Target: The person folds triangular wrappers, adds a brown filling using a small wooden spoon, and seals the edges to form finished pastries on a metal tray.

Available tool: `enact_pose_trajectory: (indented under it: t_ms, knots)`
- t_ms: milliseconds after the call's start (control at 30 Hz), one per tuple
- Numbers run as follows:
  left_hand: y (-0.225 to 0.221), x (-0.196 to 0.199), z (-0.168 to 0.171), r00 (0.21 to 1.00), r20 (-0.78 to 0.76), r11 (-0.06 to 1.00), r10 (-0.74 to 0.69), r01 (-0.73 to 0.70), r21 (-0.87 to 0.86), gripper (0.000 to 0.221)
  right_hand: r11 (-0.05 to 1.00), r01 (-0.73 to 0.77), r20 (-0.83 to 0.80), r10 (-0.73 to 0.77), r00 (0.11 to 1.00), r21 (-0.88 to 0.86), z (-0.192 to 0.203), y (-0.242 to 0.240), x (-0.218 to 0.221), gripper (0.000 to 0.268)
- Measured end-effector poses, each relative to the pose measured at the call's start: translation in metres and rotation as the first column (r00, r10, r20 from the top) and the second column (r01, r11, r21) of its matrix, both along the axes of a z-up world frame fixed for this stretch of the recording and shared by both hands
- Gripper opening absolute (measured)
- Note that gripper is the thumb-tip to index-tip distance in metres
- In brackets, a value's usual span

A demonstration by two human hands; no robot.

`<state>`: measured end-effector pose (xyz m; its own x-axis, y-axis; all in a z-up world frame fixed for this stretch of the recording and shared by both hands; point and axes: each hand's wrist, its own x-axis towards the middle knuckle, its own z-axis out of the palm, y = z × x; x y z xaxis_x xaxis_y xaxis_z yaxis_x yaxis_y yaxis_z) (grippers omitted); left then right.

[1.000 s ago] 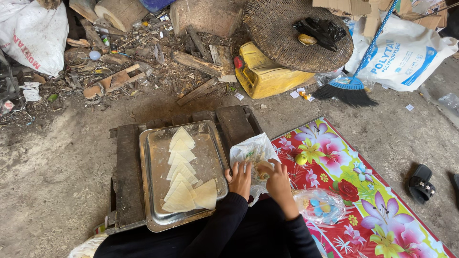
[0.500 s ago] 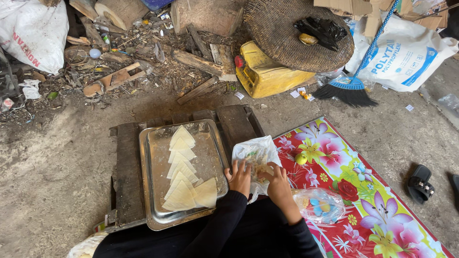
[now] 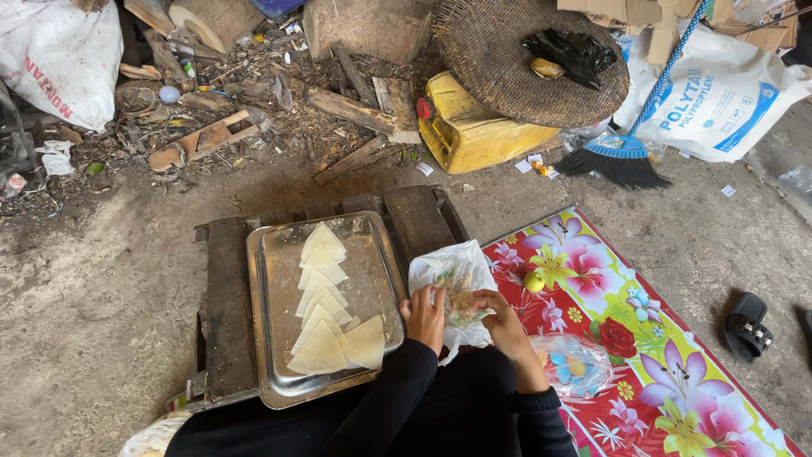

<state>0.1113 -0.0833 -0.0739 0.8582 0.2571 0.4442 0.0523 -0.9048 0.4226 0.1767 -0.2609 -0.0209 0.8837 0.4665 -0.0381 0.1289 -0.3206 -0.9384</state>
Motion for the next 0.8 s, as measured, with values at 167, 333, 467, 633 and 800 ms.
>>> enact_pose_trajectory:
  t_ms: [167,333,467,633,800]
  knots:
    - [0.003,0.0,0.004,0.994,0.053,0.977,-0.099,0.108,-0.185,0.054,0.995,-0.028,0.071,0.022,0.997,0.093,0.0,-0.001,0.004,0.037]
    - [0.009,-0.009,0.022,0.985,0.094,0.912,-0.142,0.167,-0.374,0.049,0.987,-0.019,0.069,0.007,0.998,0.163,0.01,0.004,-0.002,0.035]
    - [0.022,-0.032,0.048,0.955,0.258,0.764,-0.146,0.275,-0.583,0.038,0.999,0.019,0.139,-0.023,0.99,0.032,0.01,0.012,-0.001,0.039]
    - [0.053,-0.066,0.068,0.948,0.302,0.84,-0.101,0.244,-0.484,0.025,0.961,0.111,0.56,0.053,0.827,-0.254,-0.006,0.024,0.007,0.047]
    - [0.101,-0.125,0.079,0.961,0.276,0.814,0.009,0.153,-0.56,0.03,0.763,0.363,0.634,0.079,0.769,-0.535,0.005,0.04,-0.017,0.053]
